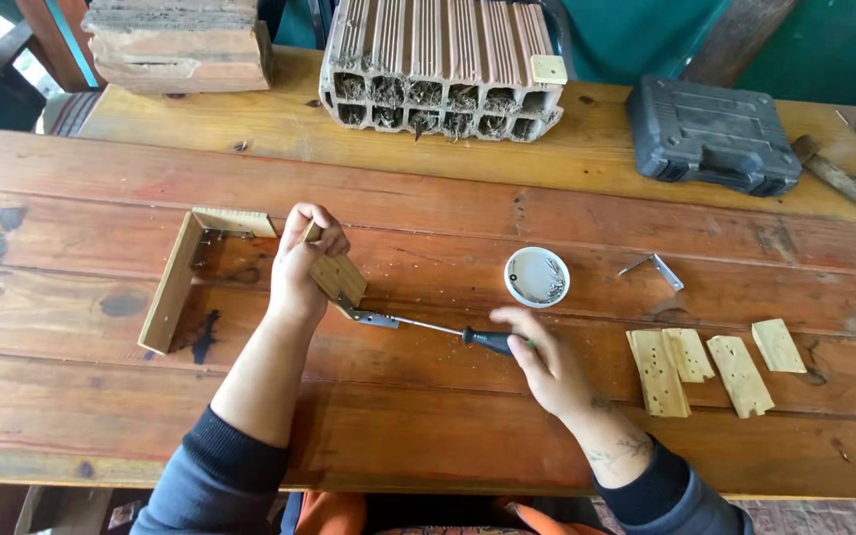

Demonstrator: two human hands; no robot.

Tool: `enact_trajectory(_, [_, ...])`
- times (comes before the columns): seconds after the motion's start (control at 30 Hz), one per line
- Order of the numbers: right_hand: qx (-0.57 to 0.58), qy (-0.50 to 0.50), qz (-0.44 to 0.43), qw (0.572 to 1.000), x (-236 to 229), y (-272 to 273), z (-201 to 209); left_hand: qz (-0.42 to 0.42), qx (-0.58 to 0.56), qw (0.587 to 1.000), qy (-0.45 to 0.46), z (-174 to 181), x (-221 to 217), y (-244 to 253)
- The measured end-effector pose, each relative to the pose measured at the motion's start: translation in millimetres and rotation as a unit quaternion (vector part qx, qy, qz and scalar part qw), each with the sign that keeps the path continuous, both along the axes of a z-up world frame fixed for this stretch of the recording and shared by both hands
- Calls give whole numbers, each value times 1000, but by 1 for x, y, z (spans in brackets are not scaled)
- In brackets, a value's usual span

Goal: The person assembles a small wooden structure by attaching metal brackets to wooden pieces using a screwdriver. They place brackets, insert screws, and tighten them, repeating the process for multiple pieces.

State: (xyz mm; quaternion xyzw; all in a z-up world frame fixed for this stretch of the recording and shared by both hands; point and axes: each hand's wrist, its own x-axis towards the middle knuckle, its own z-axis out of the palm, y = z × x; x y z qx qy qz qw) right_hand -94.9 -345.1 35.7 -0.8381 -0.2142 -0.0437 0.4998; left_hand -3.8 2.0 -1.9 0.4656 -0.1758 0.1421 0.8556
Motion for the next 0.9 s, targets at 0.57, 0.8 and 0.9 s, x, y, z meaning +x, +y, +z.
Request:
enact_trajectory(0.57, [98,103,97,985,19,-20,-60,-4,-11,1000,11,-3,8,-5])
enact_trajectory(0.8, [38,191,8,981,23,-23,-63,1,7,1000,7,1,3,-2])
enact_trajectory(0.9, [-5,94,-2,996,11,-17,-44,6,9,1000,8,2,1,0])
